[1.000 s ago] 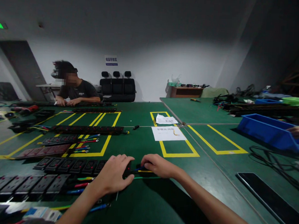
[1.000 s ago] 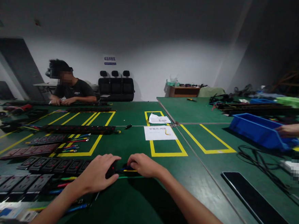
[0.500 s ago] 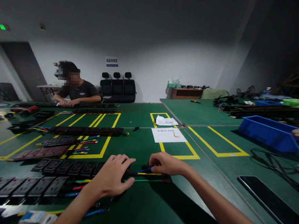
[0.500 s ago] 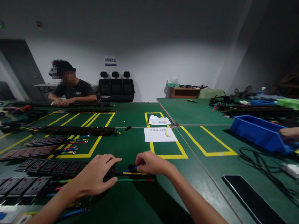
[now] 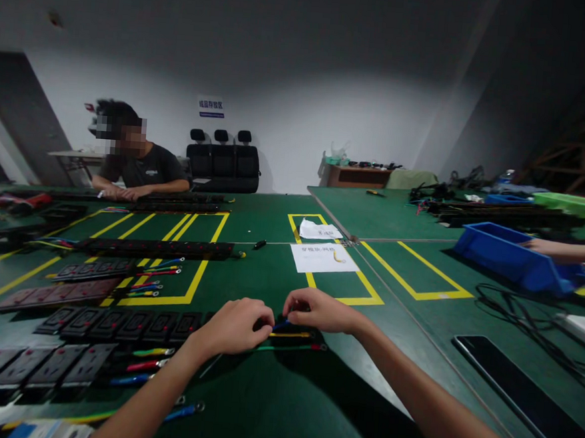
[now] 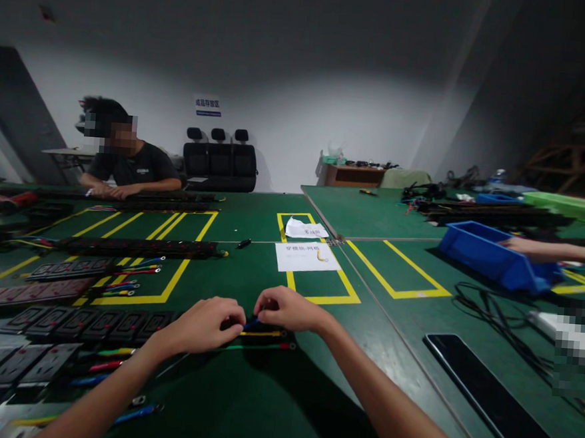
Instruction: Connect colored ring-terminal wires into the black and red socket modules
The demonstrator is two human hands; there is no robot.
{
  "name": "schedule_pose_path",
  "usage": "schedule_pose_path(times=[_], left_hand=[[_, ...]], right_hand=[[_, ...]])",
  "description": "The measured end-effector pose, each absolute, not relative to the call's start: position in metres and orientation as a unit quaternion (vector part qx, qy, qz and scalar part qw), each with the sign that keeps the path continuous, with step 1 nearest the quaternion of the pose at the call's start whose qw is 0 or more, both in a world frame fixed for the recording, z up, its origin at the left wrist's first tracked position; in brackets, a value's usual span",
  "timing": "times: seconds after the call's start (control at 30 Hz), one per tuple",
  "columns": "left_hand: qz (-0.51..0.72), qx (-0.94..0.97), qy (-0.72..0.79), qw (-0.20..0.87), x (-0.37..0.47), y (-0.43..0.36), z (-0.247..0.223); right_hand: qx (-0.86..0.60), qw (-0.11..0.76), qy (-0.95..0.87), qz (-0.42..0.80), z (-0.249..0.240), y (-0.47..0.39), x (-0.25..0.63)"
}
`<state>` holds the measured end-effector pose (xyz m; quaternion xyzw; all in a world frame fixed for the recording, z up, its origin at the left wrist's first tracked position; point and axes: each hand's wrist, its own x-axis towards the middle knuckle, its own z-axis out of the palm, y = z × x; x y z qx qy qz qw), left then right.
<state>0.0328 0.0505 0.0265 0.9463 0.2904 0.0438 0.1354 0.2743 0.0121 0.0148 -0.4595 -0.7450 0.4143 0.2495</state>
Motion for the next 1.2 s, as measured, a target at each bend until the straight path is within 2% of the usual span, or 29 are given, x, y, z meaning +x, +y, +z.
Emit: schedule_pose_path(times=[0.2, 0.37, 0.77, 1.0, 1.2], left_hand=[[0.027, 0.936, 0.314, 0.158, 0.034, 0.053, 0.028], [0.025, 0.933, 0.315, 0.171, 0.035, 0.053, 0.031], [0.025, 0.931, 0.320, 0.174, 0.036, 0.054, 0.028], [0.001, 0.928, 0.327, 0.177, 0.037, 0.054, 0.030], [-0.011, 0.936, 0.311, 0.164, 0.038, 0.054, 0.033]], right_hand=[[-0.417, 0.285, -0.677, 0.536, 0.016, 0.013, 0.279], [-0.403, 0.310, -0.631, 0.585, 0.004, 0.016, 0.291], [-0.409, 0.308, -0.643, 0.570, -0.003, 0.015, 0.292], [-0.463, 0.235, -0.673, 0.526, -0.001, 0.016, 0.299], [-0.466, 0.212, -0.682, 0.522, 0.001, 0.016, 0.295]])
